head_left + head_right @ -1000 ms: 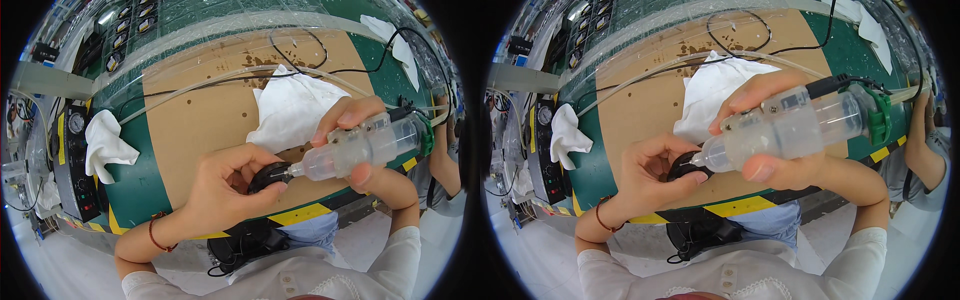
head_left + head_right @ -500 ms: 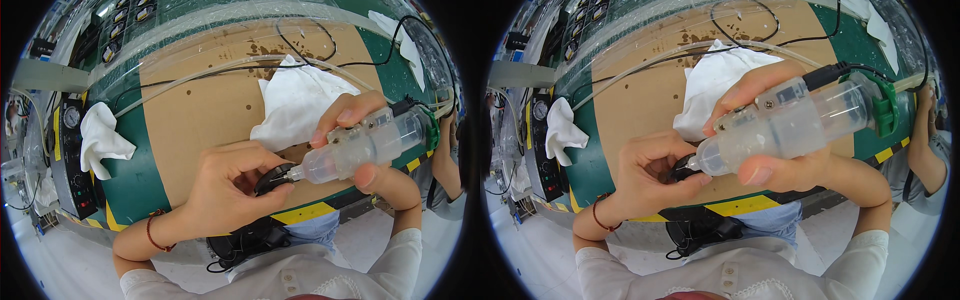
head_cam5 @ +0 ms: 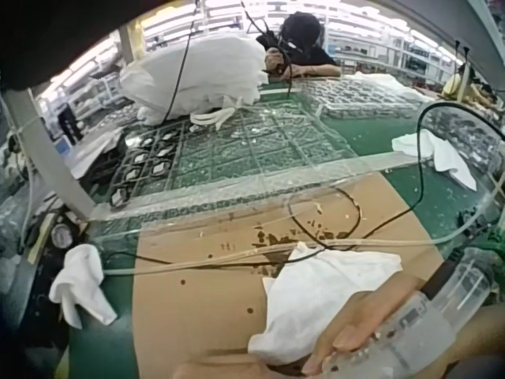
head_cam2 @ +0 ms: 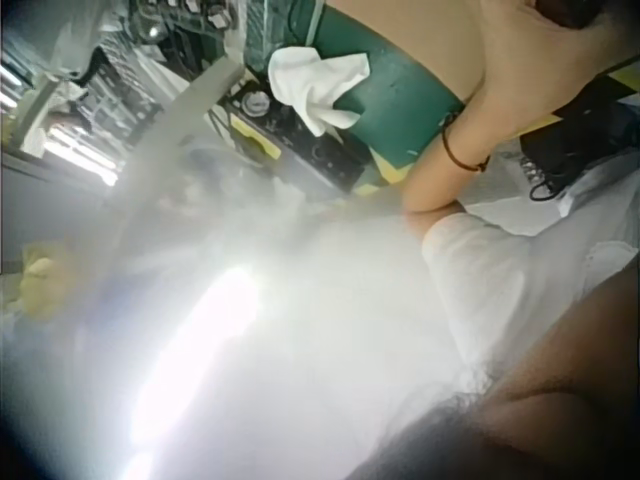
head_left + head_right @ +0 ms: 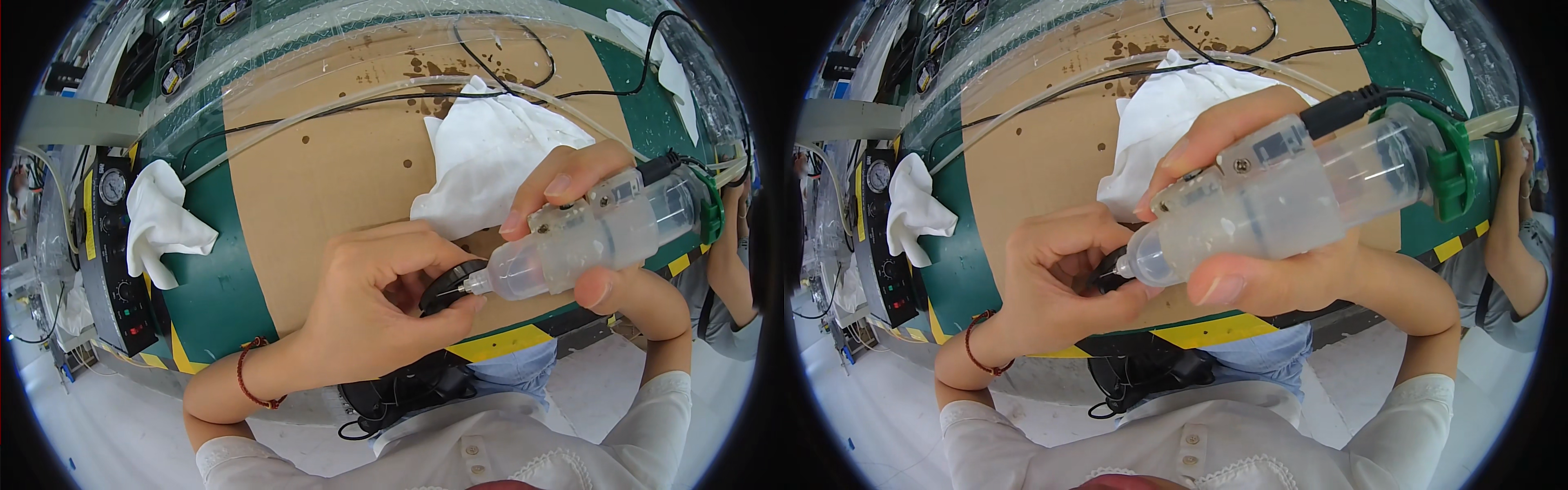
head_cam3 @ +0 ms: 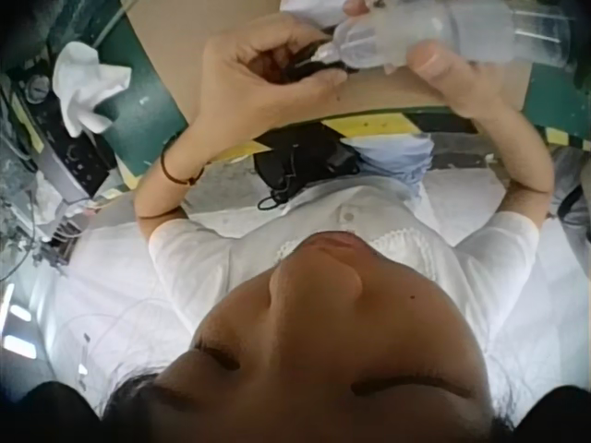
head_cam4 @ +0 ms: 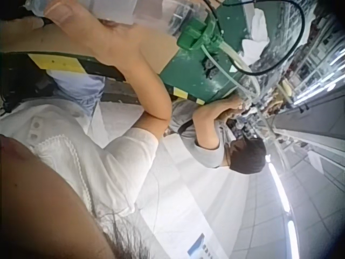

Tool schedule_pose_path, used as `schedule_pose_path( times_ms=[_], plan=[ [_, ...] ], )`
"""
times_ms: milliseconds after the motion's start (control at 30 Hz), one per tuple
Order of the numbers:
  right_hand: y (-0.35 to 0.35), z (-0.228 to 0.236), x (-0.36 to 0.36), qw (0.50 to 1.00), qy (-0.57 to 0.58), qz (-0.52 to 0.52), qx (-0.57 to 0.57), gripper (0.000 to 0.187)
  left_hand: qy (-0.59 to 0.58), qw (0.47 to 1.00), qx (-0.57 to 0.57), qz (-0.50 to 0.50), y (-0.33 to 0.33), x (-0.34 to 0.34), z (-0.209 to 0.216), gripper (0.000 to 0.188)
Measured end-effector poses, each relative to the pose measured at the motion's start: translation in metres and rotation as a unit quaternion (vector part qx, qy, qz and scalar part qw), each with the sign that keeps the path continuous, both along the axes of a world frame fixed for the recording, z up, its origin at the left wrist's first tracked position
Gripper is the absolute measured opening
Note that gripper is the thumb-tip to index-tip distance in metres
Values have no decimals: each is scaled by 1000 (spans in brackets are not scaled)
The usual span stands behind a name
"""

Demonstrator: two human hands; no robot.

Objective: The person applies sealant or adhesive to small plastic electronic components using a pneumatic glue dispenser with a syringe handpiece.

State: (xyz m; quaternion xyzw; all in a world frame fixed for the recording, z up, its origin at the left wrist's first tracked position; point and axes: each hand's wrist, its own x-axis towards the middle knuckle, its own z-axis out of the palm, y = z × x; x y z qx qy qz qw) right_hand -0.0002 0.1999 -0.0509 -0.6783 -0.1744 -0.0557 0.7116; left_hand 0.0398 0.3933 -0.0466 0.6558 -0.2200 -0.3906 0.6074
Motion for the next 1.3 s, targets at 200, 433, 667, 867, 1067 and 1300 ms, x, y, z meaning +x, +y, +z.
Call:
schedule_pose_path(
  times_ms=[200, 433, 667, 867, 1067, 1300],
  plan=[
    [-4, 0, 1, 1000, -18, -9, -19, 59, -19, 1000, -11, 3, 1, 0, -1, 20],
    [-3, 2, -1, 999, 22, -40, -2, 59, -16, 1000, -13, 6, 1, -1, 0, 20],
    [-1, -1, -1, 998, 25, -49, 22, 59, -23, 1000, -9, 1, 2, 0, 0, 20],
    [-1, -1, -1, 999, 18, -47, 18, 58, -21, 1000, -9, 1, 1, -1, 3, 20],
    [-2, -2, -1, 999, 16, -47, 16, 58, -28, 999, -18, -1, 0, -1, 3, 21],
    [4, 5, -3, 990, 87, -97, 61, 58, -32, 999, -25, -2, 0, 0, 3, 22]
  ],
)
